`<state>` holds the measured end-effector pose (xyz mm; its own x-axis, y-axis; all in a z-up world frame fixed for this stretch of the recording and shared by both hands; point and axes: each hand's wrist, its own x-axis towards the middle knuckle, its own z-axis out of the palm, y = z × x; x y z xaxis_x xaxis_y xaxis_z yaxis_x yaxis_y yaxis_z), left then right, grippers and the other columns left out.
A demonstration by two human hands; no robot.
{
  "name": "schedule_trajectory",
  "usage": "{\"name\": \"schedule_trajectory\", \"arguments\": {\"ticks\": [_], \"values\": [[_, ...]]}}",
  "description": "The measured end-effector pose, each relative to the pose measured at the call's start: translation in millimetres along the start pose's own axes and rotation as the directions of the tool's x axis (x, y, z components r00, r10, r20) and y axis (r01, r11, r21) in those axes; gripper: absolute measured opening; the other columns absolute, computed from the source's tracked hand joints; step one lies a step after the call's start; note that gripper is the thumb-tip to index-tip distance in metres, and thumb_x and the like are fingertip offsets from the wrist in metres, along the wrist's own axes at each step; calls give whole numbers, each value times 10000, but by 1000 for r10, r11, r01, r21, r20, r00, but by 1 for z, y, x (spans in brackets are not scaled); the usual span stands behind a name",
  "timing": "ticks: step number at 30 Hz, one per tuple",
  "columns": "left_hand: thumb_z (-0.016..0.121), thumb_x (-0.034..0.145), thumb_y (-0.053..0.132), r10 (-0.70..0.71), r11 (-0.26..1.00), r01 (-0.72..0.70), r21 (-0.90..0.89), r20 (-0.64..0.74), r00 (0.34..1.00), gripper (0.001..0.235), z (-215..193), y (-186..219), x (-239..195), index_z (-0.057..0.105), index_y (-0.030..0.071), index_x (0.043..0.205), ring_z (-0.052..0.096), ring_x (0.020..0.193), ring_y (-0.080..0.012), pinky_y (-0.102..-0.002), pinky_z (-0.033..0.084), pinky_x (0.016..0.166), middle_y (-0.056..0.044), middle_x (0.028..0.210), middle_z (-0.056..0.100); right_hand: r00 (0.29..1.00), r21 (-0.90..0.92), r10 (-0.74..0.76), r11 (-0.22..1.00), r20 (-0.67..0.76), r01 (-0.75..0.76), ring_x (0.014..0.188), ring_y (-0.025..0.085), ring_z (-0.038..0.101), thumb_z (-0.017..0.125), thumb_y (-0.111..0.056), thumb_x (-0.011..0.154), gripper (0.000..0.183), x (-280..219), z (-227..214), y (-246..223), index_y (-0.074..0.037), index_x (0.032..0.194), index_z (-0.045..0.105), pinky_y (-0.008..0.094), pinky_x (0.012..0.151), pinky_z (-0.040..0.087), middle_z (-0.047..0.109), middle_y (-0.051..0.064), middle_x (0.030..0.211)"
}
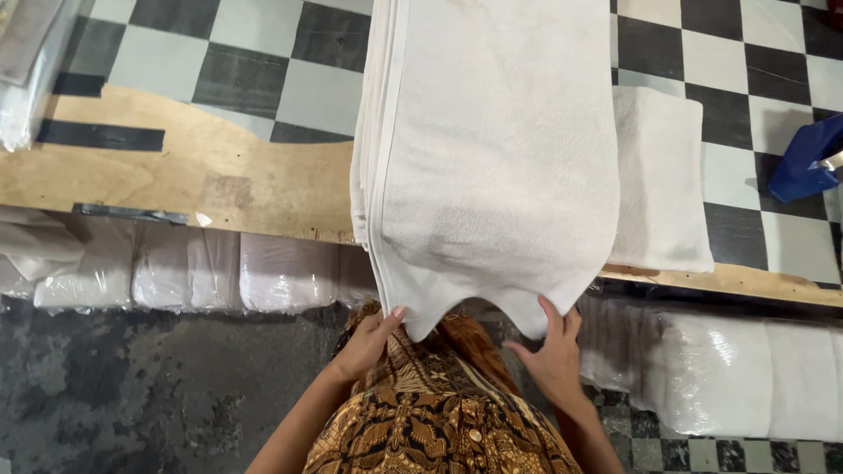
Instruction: The person folds multiple white towels on a wooden table. They smooth each towel, fold it in half lengthwise, and then fold it into thirds to create a compact stack. The folded towels are placed in a neat pile on the table.
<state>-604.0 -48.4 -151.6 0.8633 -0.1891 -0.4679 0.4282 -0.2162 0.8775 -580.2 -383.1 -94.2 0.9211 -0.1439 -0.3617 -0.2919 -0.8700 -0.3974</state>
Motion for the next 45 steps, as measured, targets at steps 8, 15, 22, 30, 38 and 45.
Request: {"name": "schedule_trajectory", "arguments": {"ticks": [8, 15, 22, 30, 38, 45], "values": [[607, 973, 331, -206, 649, 158, -744, 28, 978, 456, 6, 24, -62, 626, 43, 621, 630, 536, -247, -359, 548, 515, -167, 668, 692, 473, -297, -625, 747, -621, 595, 1438, 436, 376, 730, -59, 879, 592, 17, 43, 52, -97, 1432, 521, 477, 1188, 435, 312, 221, 1570], [562, 1040, 364, -250, 755, 43, -654, -227, 941, 528, 11, 13, -57, 616, 97, 587, 596, 594, -198, -372, 537, 640, -116, 672, 697, 466, -247, -705, 658, -535, 712, 1515, 312, 366, 522, 101, 841, 543, 13, 24, 64, -108, 1332, 625, 494, 1256, 339, 452, 38, 1586], [687, 950, 333, -308, 768, 38, -639, -317, 897, 309, 22, 0, -27, 775, 60, 835, 552, 587, -186, -382, 452, 577, -70, 715, 694, 540, -204, -713, 669, -447, 715, 1530, 303, 321, 501, 76, 880, 540, 0, 15, 64, -117, 1377, 586, 518, 1270, 249, 450, 69, 1587], [698, 942, 313, 7, 899, -108, -423, -234, 972, 284, 22, 31, -58, 793, 52, 885, 713, 746, -138, -309, 571, 783, -93, 826, 804, 252, -113, -858, 334, -446, 936, 1416, 322, 406, 715, -457, 952, 656, 8, 52, -22, -121, 1431, 416, 511, 1264, 255, 436, 129, 1500], [673, 937, 218, 32, 799, -196, -568, -284, 958, 224, 37, 61, -68, 791, 44, 1013, 710, 738, -174, -347, 573, 696, -117, 890, 802, 184, 73, -880, 169, -438, 983, 1388, 315, 442, 827, -183, 754, 794, 9, 70, -81, -117, 1394, 361, 472, 1206, 287, 458, 139, 1457], [710, 879, 233, 11, 849, -249, -466, -456, 890, 306, 31, 54, -72, 767, 62, 1127, 736, 784, -152, -308, 583, 762, -112, 909, 802, 421, -122, -680, 598, -601, 792, 1360, 244, 483, 670, 59, 892, 504, 29, 63, -32, -173, 1318, 535, 398, 1119, 423, 543, 28, 1444]]}}
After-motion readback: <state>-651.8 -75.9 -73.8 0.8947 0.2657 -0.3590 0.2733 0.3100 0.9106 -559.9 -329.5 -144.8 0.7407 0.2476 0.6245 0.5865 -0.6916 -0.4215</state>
